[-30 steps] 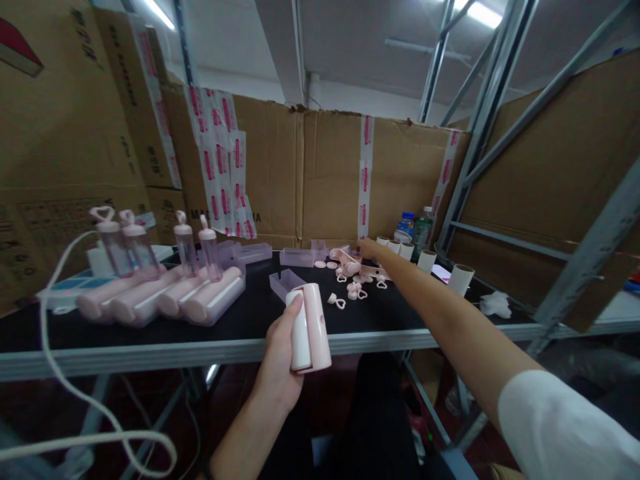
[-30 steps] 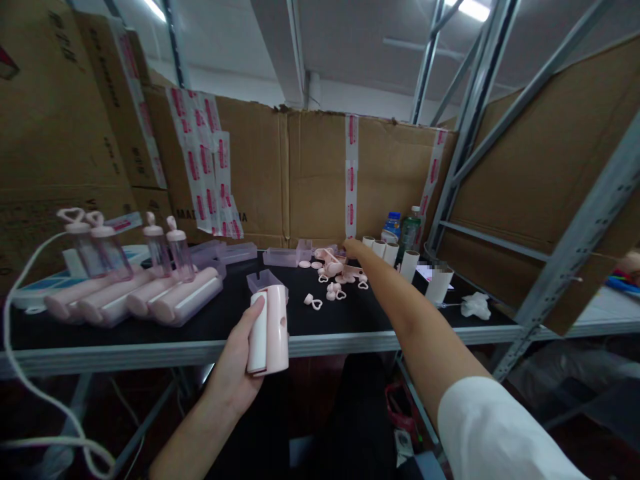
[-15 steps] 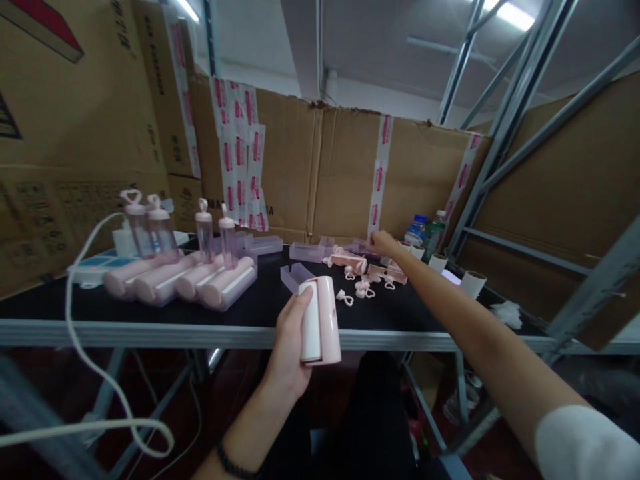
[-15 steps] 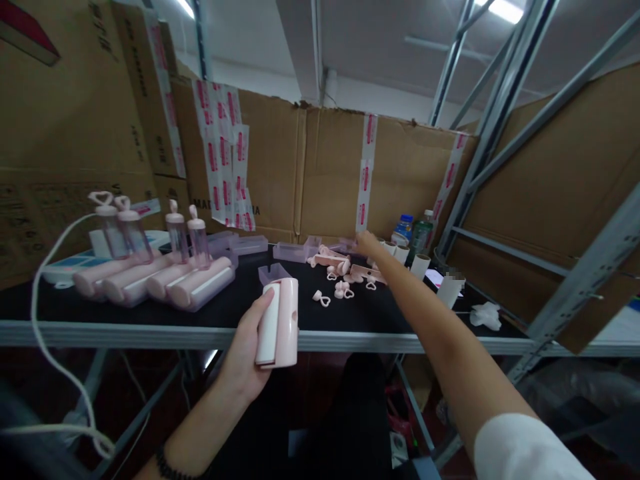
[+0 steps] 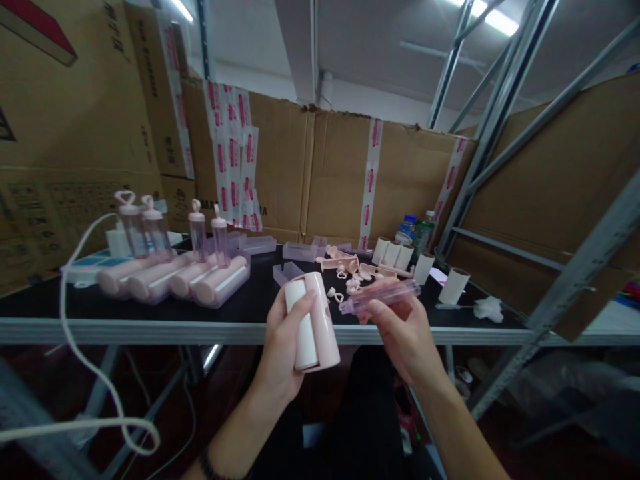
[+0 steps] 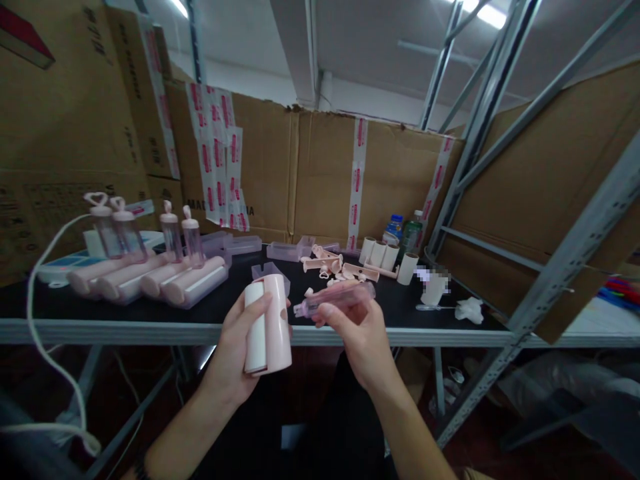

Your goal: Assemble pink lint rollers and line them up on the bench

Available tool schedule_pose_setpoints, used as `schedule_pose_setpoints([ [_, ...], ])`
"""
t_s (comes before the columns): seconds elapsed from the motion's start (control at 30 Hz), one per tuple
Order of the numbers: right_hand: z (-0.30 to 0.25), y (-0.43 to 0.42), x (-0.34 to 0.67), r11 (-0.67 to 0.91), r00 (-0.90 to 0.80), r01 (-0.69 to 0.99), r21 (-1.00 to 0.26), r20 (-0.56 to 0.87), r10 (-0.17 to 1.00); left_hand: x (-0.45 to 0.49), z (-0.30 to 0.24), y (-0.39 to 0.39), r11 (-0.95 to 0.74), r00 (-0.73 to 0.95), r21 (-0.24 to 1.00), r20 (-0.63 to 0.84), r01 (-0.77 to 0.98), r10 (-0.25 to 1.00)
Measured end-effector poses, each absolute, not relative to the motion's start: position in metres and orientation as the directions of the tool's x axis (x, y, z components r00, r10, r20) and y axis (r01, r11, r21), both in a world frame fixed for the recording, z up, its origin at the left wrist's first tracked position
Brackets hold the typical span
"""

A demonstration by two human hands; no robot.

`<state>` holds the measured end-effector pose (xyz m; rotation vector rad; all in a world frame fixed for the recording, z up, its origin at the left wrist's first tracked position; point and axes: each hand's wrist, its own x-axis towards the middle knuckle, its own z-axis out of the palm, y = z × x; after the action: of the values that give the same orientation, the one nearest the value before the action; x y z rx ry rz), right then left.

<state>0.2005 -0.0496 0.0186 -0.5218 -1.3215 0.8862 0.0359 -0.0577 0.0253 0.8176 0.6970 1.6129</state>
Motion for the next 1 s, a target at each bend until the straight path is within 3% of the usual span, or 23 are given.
schedule_pose_setpoints([
  [0.37, 0.017, -0.066, 0.193, 0.55, 0.016, -0.27, -0.79, 0.567, 0.823, 0.038, 0.034, -0.078, -0.395, -0.199, 0.821, 0.342, -0.412, 0.918],
  [0.63, 0.018, -0.076, 0.187, 0.525, -0.031, -0.307, -0.794, 0.559, 0.828, 0.037, 0.03, -0.084, -0.629, -0.273, 0.753, 0.575, -0.193, 0.772],
  [1.0, 0.021, -0.071, 0.201, 0.573, -0.16, -0.306, -0.76, 0.635, 0.756, 0.041, 0.03, -0.089, -0.553, -0.217, 0.795, 0.51, -0.25, 0.832],
])
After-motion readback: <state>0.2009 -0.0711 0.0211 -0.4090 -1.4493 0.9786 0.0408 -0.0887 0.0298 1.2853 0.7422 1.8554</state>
